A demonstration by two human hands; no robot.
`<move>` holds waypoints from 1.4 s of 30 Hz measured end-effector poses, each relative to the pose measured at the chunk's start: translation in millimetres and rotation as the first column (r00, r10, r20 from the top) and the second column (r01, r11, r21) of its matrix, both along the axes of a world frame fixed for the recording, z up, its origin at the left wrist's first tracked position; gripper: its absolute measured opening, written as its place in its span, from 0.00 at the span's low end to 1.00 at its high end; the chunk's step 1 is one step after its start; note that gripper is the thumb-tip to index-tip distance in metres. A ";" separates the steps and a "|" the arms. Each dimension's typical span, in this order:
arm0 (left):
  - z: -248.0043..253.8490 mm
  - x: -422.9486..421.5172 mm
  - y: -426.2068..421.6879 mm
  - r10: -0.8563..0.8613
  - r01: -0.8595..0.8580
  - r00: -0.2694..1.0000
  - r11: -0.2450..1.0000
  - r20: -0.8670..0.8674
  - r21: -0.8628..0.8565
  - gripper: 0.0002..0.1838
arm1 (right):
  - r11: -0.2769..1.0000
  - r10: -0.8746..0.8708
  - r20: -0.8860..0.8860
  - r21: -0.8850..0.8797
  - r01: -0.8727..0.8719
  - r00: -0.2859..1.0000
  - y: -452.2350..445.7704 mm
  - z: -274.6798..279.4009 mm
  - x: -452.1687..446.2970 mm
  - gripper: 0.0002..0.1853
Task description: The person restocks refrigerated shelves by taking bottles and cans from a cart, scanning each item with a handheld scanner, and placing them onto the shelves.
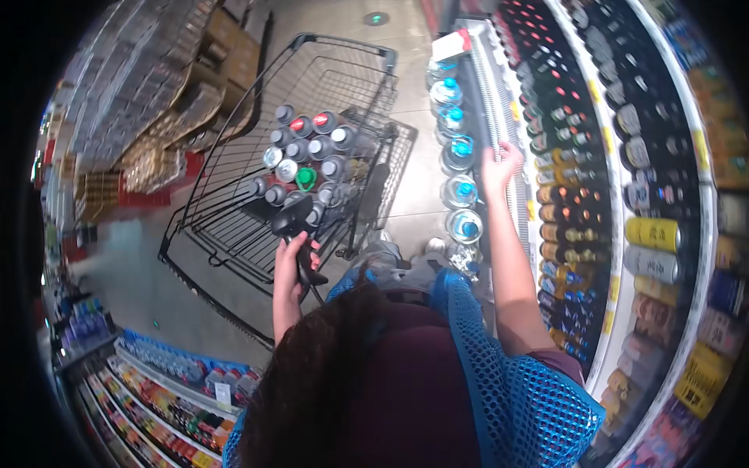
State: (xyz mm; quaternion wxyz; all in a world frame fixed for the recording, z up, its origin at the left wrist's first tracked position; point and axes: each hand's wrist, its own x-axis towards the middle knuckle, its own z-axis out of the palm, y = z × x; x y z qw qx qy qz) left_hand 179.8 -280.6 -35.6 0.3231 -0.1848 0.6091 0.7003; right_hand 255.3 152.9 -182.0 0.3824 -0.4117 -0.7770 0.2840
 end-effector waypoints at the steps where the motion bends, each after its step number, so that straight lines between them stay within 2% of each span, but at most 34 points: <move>1: -0.8 -1.4 -9.2 0.027 -0.027 0.999 1.000 0.019 0.006 0.11 | 0.971 0.238 -0.057 0.032 -0.237 0.970 -38.5 36.7 -42.7 0.13; 2: -5.1 -5.4 -18.0 0.044 -0.045 0.999 0.999 0.030 0.009 0.11 | 0.915 0.401 -0.080 -0.009 -0.403 0.913 -53.0 29.5 -84.0 0.11; 3: -7.0 -6.9 -27.7 0.062 -0.062 0.997 0.998 0.037 0.012 0.11 | 0.858 0.514 -0.068 0.048 -0.512 0.855 -81.9 51.2 -120.5 0.11; 4: -9.2 -8.8 -36.4 0.074 -0.074 0.996 0.997 0.043 0.000 0.11 | 0.749 0.660 -0.068 -0.024 -0.663 0.748 -97.6 46.3 -153.0 0.11; 5: -12.3 -9.9 -45.3 0.103 -0.103 0.993 0.995 0.049 -0.008 0.12 | 0.667 0.741 -0.023 -0.097 -0.739 0.671 -119.1 47.3 -182.2 0.12; 6: -11.6 -13.7 -50.6 0.122 -0.120 0.991 0.992 0.052 -0.024 0.12 | 0.575 0.802 -0.042 -0.216 -0.789 0.596 -137.8 39.4 -209.9 0.13; 7: -10.3 -15.0 -56.3 0.141 -0.139 0.988 0.989 0.064 -0.040 0.12 | 0.508 0.859 0.085 -0.263 -0.820 0.505 -152.6 38.0 -231.5 0.14; 10: -19.7 -17.6 -70.1 0.245 -0.247 0.961 0.969 0.125 -0.002 0.13 | 0.387 0.915 0.244 -0.305 -0.871 0.321 -177.5 -12.4 -285.5 0.16; 12: -16.7 -24.9 -72.9 0.287 -0.290 0.948 0.957 0.140 -0.001 0.13 | 0.361 0.913 0.339 -0.417 -0.834 0.226 -186.5 -35.0 -315.2 0.17; 15: -19.2 -33.1 -71.3 0.357 -0.359 0.923 0.933 0.142 -0.010 0.12 | 0.454 0.865 0.450 -0.517 -0.725 0.221 -187.1 -61.1 -355.3 0.16; 16: -21.0 -39.6 -64.1 0.385 -0.381 0.911 0.923 0.148 -0.057 0.12 | 0.498 0.849 0.453 -0.508 -0.703 0.274 -183.5 -76.1 -369.4 0.16; 19: -13.3 -54.1 -47.6 0.513 -0.494 0.840 0.858 0.179 -0.142 0.12 | 0.525 0.837 0.482 -0.571 -0.631 0.260 -181.9 -99.1 -415.2 0.19; 21: -12.8 -62.4 -34.0 0.584 -0.555 0.795 0.810 0.165 -0.192 0.13 | 0.484 0.851 0.484 -0.577 -0.658 0.202 -185.4 -120.7 -447.6 0.27; 23: -14.2 -74.7 -14.5 0.645 -0.608 0.747 0.761 0.160 -0.227 0.12 | 0.375 0.889 0.423 -0.456 -0.807 0.174 -193.4 -124.8 -469.3 0.26; 24: -13.7 -80.6 -8.9 0.660 -0.618 0.731 0.749 0.174 -0.241 0.12 | 0.285 0.923 0.373 -0.503 -0.816 0.092 -197.9 -126.9 -485.5 0.33; 27: -10.7 -94.7 5.6 0.698 -0.640 0.687 0.713 0.203 -0.286 0.12 | -0.087 0.982 0.138 -0.297 -0.951 -0.132 -215.8 -129.6 -517.7 0.39; 29: -6.5 -104.4 13.6 0.714 -0.653 0.672 0.696 0.195 -0.300 0.12 | -0.308 0.892 0.246 -0.282 -0.909 -0.379 -231.0 -127.4 -533.2 0.45; 30: -9.6 -106.5 17.9 0.729 -0.663 0.656 0.681 0.196 -0.310 0.12 | -0.360 0.844 0.286 -0.327 -0.874 -0.454 -235.8 -116.1 -536.6 0.46; 33: -8.6 -116.5 28.2 0.761 -0.679 0.620 0.642 0.190 -0.355 0.12 | -0.533 0.697 0.363 -0.315 -0.785 -0.619 -232.1 -119.6 -553.6 0.45; 34: -6.7 -122.8 33.6 0.770 -0.679 0.608 0.631 0.193 -0.376 0.12 | -0.573 0.693 0.325 -0.293 -0.765 -0.643 -230.6 -123.5 -558.1 0.44; 37: -8.7 -132.8 43.2 0.791 -0.689 0.573 0.607 0.216 -0.396 0.12 | -0.585 0.736 0.217 -0.272 -0.764 -0.641 -232.1 -135.1 -558.6 0.43; 38: -8.4 -136.2 46.9 0.807 -0.710 0.550 0.587 0.212 -0.389 0.12 | -0.533 0.760 0.226 -0.320 -0.783 -0.610 -231.4 -137.7 -556.4 0.41; 41: -6.7 -140.7 53.2 0.805 -0.730 0.562 0.591 0.190 -0.344 0.12 | -0.462 0.852 0.124 -0.279 -0.842 -0.508 -214.2 -129.8 -551.4 0.40; 42: -5.6 -142.9 55.6 0.823 -0.753 0.534 0.567 0.195 -0.335 0.12 | -0.413 0.893 0.150 -0.101 -0.905 -0.424 -207.7 -135.4 -551.8 0.39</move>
